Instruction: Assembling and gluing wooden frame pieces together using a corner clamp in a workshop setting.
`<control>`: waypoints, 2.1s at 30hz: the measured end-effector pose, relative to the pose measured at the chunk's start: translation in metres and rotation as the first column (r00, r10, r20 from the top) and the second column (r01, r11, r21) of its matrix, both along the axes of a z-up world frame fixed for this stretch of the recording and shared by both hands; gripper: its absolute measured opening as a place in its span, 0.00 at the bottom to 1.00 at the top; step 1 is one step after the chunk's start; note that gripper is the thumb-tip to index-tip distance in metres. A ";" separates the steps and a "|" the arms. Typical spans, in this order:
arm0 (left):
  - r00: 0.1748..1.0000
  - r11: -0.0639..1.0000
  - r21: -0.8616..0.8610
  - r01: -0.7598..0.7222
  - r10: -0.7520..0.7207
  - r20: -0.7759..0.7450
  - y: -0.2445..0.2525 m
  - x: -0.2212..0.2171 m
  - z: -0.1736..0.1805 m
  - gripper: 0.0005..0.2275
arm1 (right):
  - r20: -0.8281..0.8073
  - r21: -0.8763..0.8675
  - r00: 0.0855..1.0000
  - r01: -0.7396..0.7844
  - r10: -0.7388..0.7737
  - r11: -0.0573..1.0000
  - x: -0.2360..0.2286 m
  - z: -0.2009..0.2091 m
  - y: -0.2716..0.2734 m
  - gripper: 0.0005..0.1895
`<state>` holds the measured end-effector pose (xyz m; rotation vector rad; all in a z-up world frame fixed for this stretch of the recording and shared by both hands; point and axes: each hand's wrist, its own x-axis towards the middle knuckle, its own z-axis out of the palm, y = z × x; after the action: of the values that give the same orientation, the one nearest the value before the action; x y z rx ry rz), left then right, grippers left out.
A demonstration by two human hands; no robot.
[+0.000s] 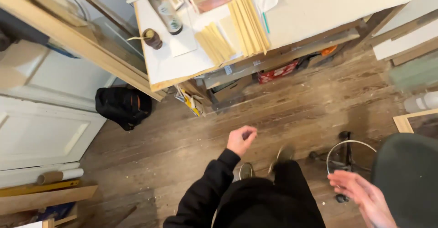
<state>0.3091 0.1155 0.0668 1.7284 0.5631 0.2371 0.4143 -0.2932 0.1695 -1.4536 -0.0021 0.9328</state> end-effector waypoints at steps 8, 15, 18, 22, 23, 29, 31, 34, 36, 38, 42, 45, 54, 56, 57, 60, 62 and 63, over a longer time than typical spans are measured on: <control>0.981 0.976 -0.101 -0.193 0.190 -0.037 0.044 0.173 -0.063 0.07 | 0.196 -0.302 0.936 -0.225 0.291 0.926 0.290 -0.031 0.151 0.18; 0.875 0.882 -0.019 -0.471 0.464 -0.137 0.033 0.219 -0.070 0.07 | 0.584 -0.513 0.474 -0.414 0.659 0.752 0.454 -0.074 0.394 0.14; 0.819 0.833 0.003 -0.553 0.545 -0.179 0.053 0.241 -0.063 0.07 | 0.682 -0.589 0.307 -0.307 0.664 0.748 0.503 -0.146 0.485 0.17; 0.741 0.740 -0.086 -0.667 0.647 -0.180 0.063 0.250 -0.043 0.07 | 0.542 -0.765 0.212 -0.276 0.813 0.582 0.518 -0.170 0.537 0.26; 0.717 0.717 -0.079 -0.692 0.671 -0.187 0.072 0.255 -0.037 0.07 | 0.540 -0.762 0.191 -0.302 0.820 0.573 0.521 -0.173 0.534 0.26; 0.716 0.695 -0.174 -0.697 0.682 -0.146 0.152 0.296 -0.001 0.08 | 0.334 -0.842 0.179 -0.385 0.925 0.378 0.542 -0.159 0.542 0.22; 0.740 0.712 -0.216 -0.668 0.667 -0.086 0.177 0.306 0.005 0.09 | 0.269 -0.877 0.207 -0.351 0.941 0.328 0.543 -0.149 0.542 0.22; 0.760 0.680 -0.384 -0.624 0.643 -0.097 0.208 0.311 0.010 0.11 | 0.242 -0.769 0.386 -0.483 0.890 0.419 0.529 -0.120 0.549 0.18; 0.791 0.691 -0.452 -0.565 0.609 -0.058 0.223 0.314 0.012 0.14 | 0.186 -0.682 0.450 -0.581 0.873 0.444 0.494 -0.078 0.585 0.17; 0.828 0.697 -0.529 -0.485 0.560 -0.021 0.236 0.319 0.024 0.16 | 0.108 -0.592 0.522 -0.650 0.846 0.477 0.458 -0.028 0.602 0.17; 0.839 0.485 -0.768 -0.418 0.529 -0.123 0.285 0.300 0.027 0.22 | 0.065 -0.540 0.421 -0.748 0.905 0.387 0.426 0.034 0.637 0.19; 0.750 0.612 -0.471 -0.635 0.633 -0.189 0.305 0.248 -0.050 0.21 | 0.068 -0.637 0.350 -0.705 0.934 0.310 0.442 0.028 0.635 0.19; 0.512 0.447 0.688 -0.571 0.849 -0.126 0.362 0.203 -0.097 0.13 | 0.332 -0.754 0.349 -0.461 0.876 0.469 0.471 -0.060 0.583 0.21; 0.524 0.393 0.791 -0.469 0.845 -0.110 0.364 0.212 -0.074 0.13 | 0.415 -0.776 0.291 -0.382 0.862 0.502 0.470 -0.075 0.582 0.24; 0.526 0.347 0.825 -0.446 0.847 -0.072 0.362 0.221 -0.049 0.16 | 0.460 -0.776 0.268 -0.343 0.846 0.530 0.467 -0.073 0.586 0.28; 0.559 0.419 0.750 -0.512 0.825 -0.079 0.343 0.241 -0.026 0.17 | 0.417 -0.810 0.273 -0.320 0.867 0.491 0.459 -0.086 0.593 0.31; 0.588 0.528 0.616 -0.585 0.799 -0.126 0.321 0.268 -0.025 0.15 | 0.324 -0.843 0.295 -0.342 0.899 0.416 0.459 -0.093 0.596 0.31; 0.644 0.619 0.489 -0.615 0.752 -0.141 0.305 0.285 -0.022 0.12 | 0.292 -0.842 0.324 -0.359 0.900 0.402 0.458 -0.093 0.596 0.28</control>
<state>0.5945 0.4206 0.0448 1.8731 1.5528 0.6597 0.8724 0.3032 0.0763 -2.5537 -1.1628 0.9768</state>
